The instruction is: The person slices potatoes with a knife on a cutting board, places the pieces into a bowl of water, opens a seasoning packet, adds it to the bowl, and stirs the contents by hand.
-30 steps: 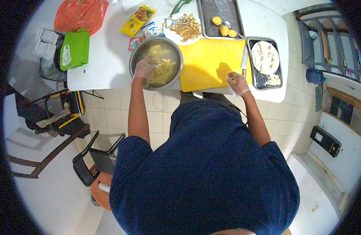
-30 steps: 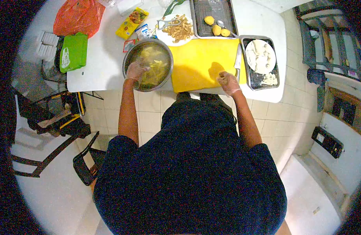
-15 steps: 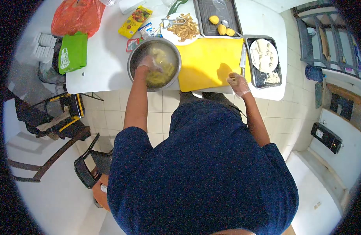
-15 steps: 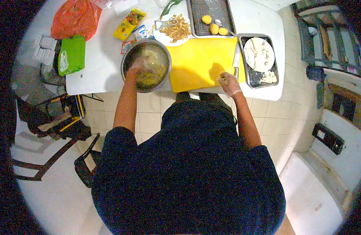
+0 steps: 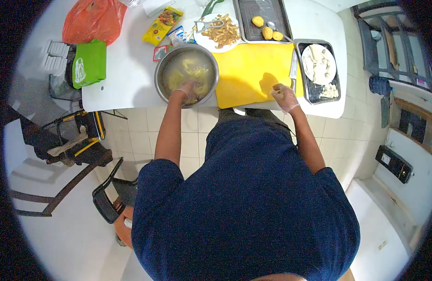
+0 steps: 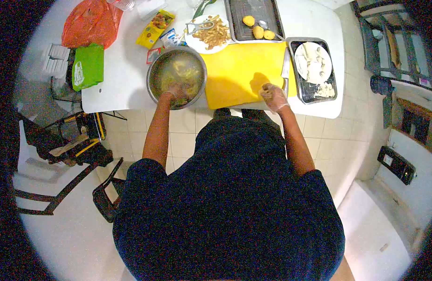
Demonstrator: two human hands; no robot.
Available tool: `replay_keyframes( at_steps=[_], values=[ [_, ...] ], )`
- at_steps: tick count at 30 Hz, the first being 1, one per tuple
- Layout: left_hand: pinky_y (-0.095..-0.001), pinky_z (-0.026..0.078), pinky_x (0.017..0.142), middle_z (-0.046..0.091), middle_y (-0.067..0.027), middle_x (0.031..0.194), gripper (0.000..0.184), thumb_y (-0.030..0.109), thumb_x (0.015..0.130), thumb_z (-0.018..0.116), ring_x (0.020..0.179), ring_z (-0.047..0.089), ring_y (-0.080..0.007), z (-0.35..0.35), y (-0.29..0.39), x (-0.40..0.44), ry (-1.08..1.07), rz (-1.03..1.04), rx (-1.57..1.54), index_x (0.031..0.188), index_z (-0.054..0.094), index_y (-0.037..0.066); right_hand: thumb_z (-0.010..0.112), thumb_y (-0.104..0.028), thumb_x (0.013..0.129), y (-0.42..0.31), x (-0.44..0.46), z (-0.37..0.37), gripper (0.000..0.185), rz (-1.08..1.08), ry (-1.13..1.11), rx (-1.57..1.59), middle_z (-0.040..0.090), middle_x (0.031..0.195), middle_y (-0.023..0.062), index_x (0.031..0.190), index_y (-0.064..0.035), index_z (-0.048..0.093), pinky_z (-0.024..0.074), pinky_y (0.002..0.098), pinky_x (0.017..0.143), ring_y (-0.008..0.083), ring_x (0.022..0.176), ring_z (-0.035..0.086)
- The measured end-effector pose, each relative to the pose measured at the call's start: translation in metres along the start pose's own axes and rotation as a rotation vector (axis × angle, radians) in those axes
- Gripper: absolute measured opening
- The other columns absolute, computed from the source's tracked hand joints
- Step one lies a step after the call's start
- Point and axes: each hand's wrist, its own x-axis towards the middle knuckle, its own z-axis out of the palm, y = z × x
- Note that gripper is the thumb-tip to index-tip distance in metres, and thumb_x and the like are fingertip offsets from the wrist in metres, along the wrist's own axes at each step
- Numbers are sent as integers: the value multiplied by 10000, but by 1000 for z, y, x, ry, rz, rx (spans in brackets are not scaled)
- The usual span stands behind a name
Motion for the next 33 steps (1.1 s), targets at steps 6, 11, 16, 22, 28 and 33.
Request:
replay_keyframes(
  at_steps=[6, 11, 16, 22, 28, 33],
  values=[
    [-380, 418, 997, 568, -143, 1290, 562, 426, 820, 657, 1167, 547, -283, -2, -14, 15, -16, 51, -97, 1300, 558, 151, 617, -282, 837, 2, 5, -1, 330, -49, 37, -38, 660, 961, 225, 1009, 0, 635, 499, 411, 820, 370, 914, 635],
    [-348, 440, 922, 633, -139, 1137, 464, 348, 891, 598, 1045, 583, -239, -10, -13, 1, 144, 38, -448, 1239, 582, 41, 630, -283, 830, 0, 6, -1, 322, -13, 18, -40, 663, 948, 222, 1001, -10, 639, 500, 412, 813, 374, 904, 635],
    [-332, 433, 946, 600, -110, 1236, 491, 396, 921, 551, 1112, 560, -227, 3, -33, 12, 226, 35, -708, 1261, 564, 41, 634, -287, 834, 6, 6, 1, 321, -32, 28, -16, 661, 959, 218, 1001, -13, 640, 497, 409, 826, 365, 917, 635],
    [-321, 459, 893, 651, -73, 1120, 372, 382, 902, 592, 982, 605, -193, 9, -38, 17, 473, 58, -741, 1133, 666, 100, 633, -283, 845, 13, 7, 0, 321, -41, 13, -45, 661, 992, 204, 1033, -23, 633, 495, 402, 850, 350, 949, 630],
    [-348, 502, 814, 686, -152, 991, 270, 286, 844, 613, 915, 652, -201, -14, -19, 2, 828, 183, -207, 981, 722, 81, 632, -285, 841, 7, 10, -1, 325, -39, 13, -47, 660, 992, 207, 1040, -29, 632, 494, 407, 847, 349, 953, 629],
    [-317, 525, 778, 715, -112, 896, 269, 250, 757, 736, 813, 685, -206, -15, -23, 5, 906, 21, -406, 967, 730, 81, 615, -299, 844, -1, 8, -3, 339, -28, -3, -41, 660, 1000, 210, 1036, -20, 632, 493, 415, 842, 357, 945, 631]
  ],
)
